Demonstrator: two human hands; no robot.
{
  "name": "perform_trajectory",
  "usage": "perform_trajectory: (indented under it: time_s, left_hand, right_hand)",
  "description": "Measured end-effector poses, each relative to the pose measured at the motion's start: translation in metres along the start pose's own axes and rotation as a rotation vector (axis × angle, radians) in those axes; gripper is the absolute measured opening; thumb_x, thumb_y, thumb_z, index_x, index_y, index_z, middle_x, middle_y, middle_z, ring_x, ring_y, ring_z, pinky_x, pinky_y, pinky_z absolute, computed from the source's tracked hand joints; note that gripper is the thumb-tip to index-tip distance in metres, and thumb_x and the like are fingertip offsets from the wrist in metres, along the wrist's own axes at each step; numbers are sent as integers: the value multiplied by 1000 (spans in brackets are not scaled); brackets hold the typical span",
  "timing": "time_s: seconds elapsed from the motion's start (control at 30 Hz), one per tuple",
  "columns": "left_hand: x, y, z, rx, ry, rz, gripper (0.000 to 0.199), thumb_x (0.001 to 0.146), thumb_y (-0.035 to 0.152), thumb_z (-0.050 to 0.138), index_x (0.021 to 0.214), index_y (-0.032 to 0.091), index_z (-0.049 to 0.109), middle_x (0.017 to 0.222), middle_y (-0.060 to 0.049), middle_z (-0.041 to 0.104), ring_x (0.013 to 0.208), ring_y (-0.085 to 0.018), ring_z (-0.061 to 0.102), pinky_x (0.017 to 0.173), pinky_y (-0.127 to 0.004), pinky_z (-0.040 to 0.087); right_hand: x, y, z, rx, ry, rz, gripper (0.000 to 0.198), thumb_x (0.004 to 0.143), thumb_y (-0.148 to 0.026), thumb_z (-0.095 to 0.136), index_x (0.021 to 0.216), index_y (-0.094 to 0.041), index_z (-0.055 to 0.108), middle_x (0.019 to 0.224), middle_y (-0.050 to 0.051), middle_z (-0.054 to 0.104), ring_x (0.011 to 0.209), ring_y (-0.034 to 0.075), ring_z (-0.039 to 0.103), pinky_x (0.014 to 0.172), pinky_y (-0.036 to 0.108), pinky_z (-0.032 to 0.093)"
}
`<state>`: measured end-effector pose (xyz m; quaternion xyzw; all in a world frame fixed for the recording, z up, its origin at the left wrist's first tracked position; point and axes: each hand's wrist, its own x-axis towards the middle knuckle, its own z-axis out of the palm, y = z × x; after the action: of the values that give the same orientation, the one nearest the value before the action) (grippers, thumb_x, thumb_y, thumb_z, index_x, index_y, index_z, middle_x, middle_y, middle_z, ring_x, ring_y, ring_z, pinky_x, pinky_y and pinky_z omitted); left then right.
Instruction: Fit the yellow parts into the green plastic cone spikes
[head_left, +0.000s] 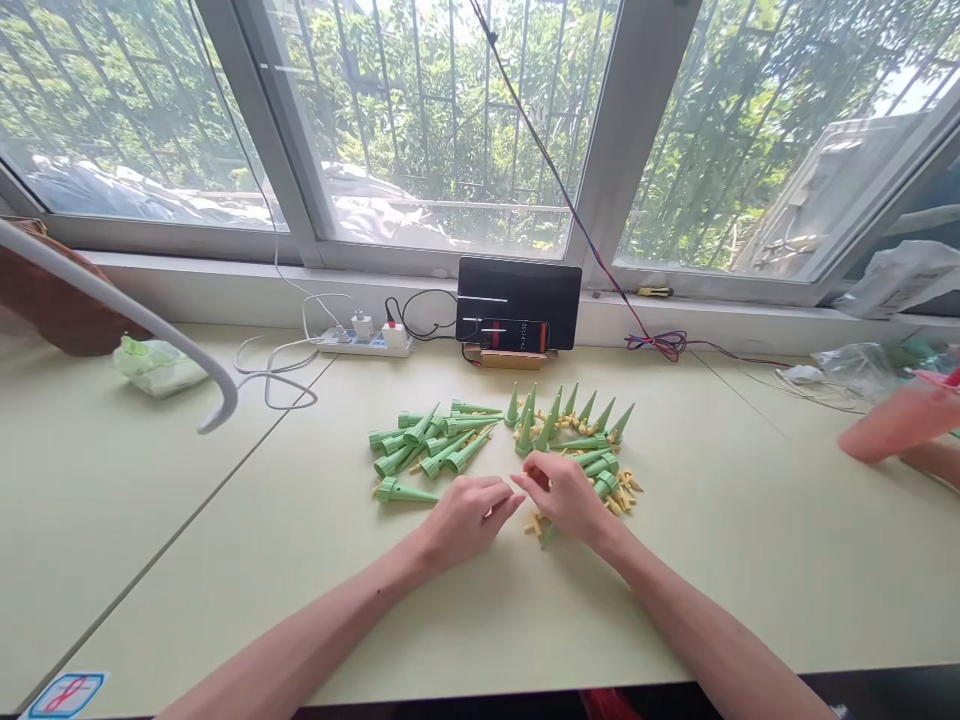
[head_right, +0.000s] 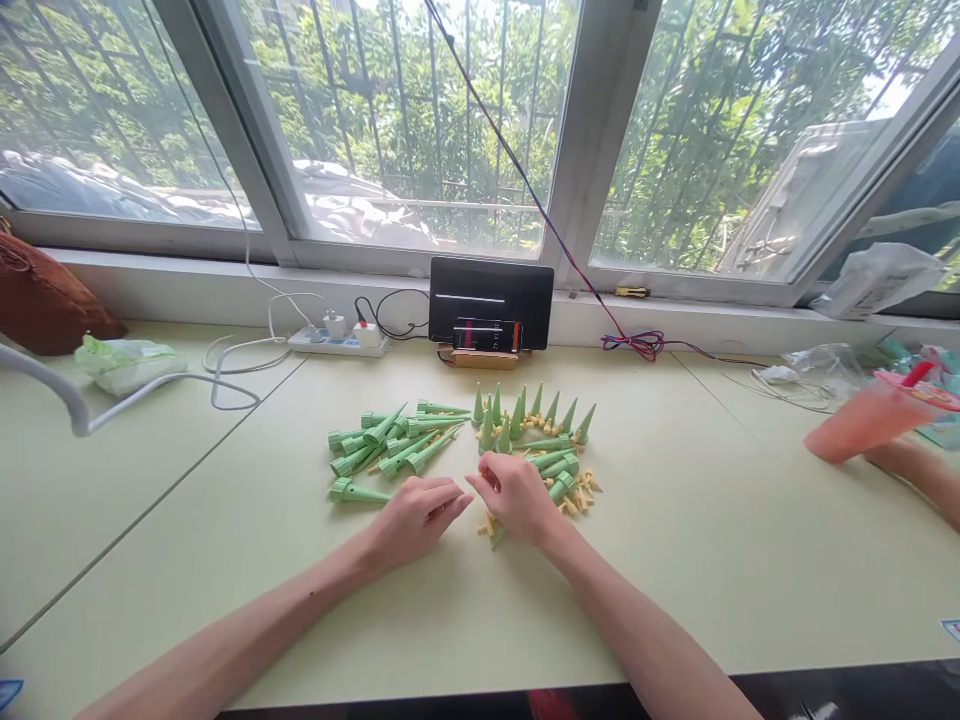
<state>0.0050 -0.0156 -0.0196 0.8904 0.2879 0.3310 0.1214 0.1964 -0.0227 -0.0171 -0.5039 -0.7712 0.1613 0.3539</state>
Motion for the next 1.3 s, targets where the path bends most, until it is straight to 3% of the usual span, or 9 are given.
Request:
perform_trajectory:
  time_s: [0.17,0.3,0.4,0.5,0.63,0.87,1.1,1.3]
  left_hand:
    - [2,-2,-2,82,100,-78,40,99,27,43,59,18,45,54,3,43,48,-9,32,49,-26,26]
    - [8,-11,-13,299,215,-236,22,95,26,50,76,19,59,70,-1,59,60,-13,50,56,-26,37]
    - [10,-18,-21,486,175,-270,10,90,24,56,82,20,61,79,-6,61,79,-22,56,61,-31,40]
    - [9,-23,-25,569,139,-282,4,83,22,63,80,21,62,79,-7,60,79,-25,54,65,-36,42]
    - [9,-22,-26,597,52,-356,4,78,19,65,78,22,62,78,-7,58,78,-26,52,65,-38,43]
    - [12,-17,-26,613,-93,-452,9,82,19,58,88,20,65,83,-9,61,85,-28,55,71,-38,46]
    - [10,-17,-22,543,-67,-419,7,83,18,60,89,19,64,80,-8,60,82,-26,58,69,-35,46]
    - [10,-12,-17,372,81,-362,18,87,26,61,104,19,61,92,-5,63,75,-19,62,61,-29,46]
  right_hand:
    - [2,0,-4,13,92,43,40,97,-41,48,64,-20,50,54,-4,47,49,11,39,52,24,32]
    - [4,3,-6,13,100,41,32,96,-39,50,71,-20,57,59,-2,53,53,12,45,55,24,35]
    - [4,4,-4,-1,58,26,21,93,-32,56,77,-19,61,66,-1,59,58,13,51,59,24,39]
    - [3,5,-1,-15,34,18,12,91,-25,60,81,-19,64,72,-1,63,61,13,54,62,24,40]
    - [2,5,1,13,45,28,5,89,-22,62,86,-20,66,77,-1,67,62,13,56,63,25,42]
    - [3,7,1,14,52,36,7,90,-22,62,86,-20,67,81,0,70,64,15,59,65,28,44]
    - [3,8,2,-82,2,28,8,89,-17,62,87,-20,69,83,2,72,66,16,62,68,29,46]
    - [4,10,4,-137,6,27,14,86,-12,63,92,-20,71,90,4,73,77,19,67,71,29,49]
